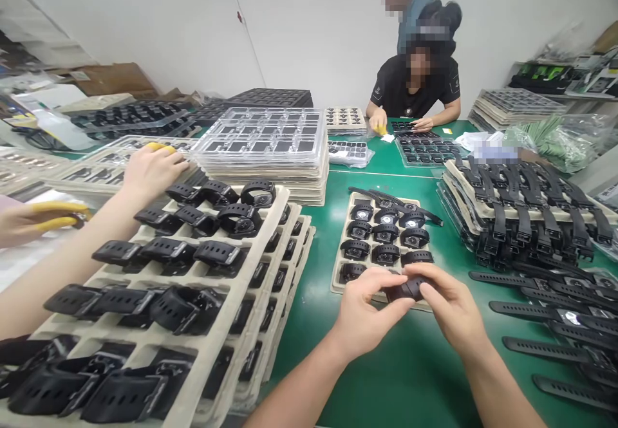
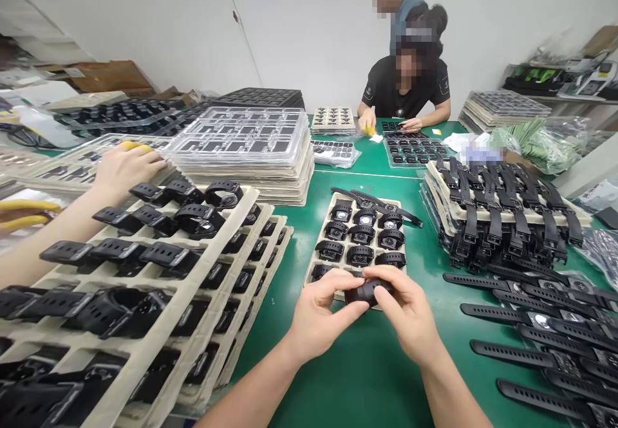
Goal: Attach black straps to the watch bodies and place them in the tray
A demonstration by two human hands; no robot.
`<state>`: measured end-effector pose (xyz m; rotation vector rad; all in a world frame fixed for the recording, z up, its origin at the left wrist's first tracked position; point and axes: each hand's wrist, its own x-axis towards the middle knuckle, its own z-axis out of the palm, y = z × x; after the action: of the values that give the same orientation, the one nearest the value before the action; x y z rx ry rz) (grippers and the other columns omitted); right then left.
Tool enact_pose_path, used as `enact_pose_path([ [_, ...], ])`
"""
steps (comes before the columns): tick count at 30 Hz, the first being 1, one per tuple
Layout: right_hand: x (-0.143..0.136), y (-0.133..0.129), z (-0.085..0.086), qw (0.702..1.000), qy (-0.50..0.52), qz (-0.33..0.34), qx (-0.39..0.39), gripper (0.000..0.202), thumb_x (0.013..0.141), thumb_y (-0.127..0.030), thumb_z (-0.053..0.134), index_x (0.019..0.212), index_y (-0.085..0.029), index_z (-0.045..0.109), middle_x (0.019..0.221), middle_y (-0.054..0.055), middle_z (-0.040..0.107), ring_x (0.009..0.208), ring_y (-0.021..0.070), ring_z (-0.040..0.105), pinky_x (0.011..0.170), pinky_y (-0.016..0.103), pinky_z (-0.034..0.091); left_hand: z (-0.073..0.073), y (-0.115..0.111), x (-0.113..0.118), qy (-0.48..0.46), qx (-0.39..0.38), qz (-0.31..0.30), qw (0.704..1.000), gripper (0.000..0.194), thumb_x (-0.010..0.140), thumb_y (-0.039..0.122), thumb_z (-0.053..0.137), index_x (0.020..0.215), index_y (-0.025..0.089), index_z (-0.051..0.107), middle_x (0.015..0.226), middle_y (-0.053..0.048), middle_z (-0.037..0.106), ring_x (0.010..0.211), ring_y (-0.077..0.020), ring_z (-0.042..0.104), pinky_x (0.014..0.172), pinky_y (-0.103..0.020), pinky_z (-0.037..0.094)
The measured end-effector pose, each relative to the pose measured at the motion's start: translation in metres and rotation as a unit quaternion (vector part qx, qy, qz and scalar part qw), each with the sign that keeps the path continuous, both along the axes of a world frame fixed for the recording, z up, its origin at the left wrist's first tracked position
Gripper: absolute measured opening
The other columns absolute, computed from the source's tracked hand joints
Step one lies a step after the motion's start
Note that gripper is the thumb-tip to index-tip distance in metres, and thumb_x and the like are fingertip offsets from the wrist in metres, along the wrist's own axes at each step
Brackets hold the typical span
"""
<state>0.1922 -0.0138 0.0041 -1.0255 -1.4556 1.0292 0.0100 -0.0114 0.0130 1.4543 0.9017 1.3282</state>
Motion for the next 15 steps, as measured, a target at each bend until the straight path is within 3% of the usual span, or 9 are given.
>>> enact_pose_path([
  [3, 0.006, 0.001, 0.004, 0.999, -0.041, -0.02, 0.03, 0.013, 0.097, -0.031, 0.063, 0.102, -0.032, 0.075, 0.097, 0.002, 0.066, 0.094, 0.0193, 0.062, 0.081, 0.028, 0.052, 0.001, 0.001, -0.002, 0.046, 0.079, -0.008, 0.996, 0.024, 0.077, 0.016, 0.081, 0.101, 0.018, 0.08, 0.09, -0.009, 0.076, 0.085, -0.0199, 0.069, 0.08, -0.032, 0.059],
  [6, 0.012, 0.001, 0.008, 0.996, -0.091, -0.014, 0.011, 0.01, 0.096, -0.028, 0.064, 0.092, -0.029, 0.073, 0.086, 0.001, 0.061, 0.083, 0.0177, 0.058, 0.073, 0.027, 0.047, 0.001, 0.003, -0.004, 0.067, 0.107, -0.032, 0.991, 0.025, 0.078, 0.017, 0.082, 0.103, 0.018, 0.08, 0.09, -0.009, 0.076, 0.085, -0.0204, 0.069, 0.08, -0.032, 0.059],
  [10, 0.012, -0.001, 0.012, 0.994, -0.077, 0.023, -0.067, 0.006, 0.095, -0.028, 0.065, 0.089, -0.026, 0.067, 0.078, -0.002, 0.056, 0.07, 0.015, 0.055, 0.064, 0.026, 0.045, -0.003, 0.003, -0.005, 0.079, 0.092, -0.05, 0.991, 0.025, 0.079, 0.018, 0.082, 0.104, 0.017, 0.08, 0.092, -0.01, 0.076, 0.088, -0.0216, 0.07, 0.081, -0.032, 0.059],
  [15, 0.006, -0.004, 0.011, 0.998, -0.04, 0.006, -0.053, 0.014, 0.095, -0.028, 0.065, 0.084, -0.025, 0.056, 0.079, -0.003, 0.053, 0.071, 0.0145, 0.053, 0.064, 0.025, 0.045, -0.008, 0.002, 0.0, 0.086, 0.044, -0.048, 0.994, 0.024, 0.076, 0.017, 0.084, 0.1, 0.018, 0.081, 0.091, -0.009, 0.075, 0.085, -0.0208, 0.07, 0.079, -0.032, 0.058],
])
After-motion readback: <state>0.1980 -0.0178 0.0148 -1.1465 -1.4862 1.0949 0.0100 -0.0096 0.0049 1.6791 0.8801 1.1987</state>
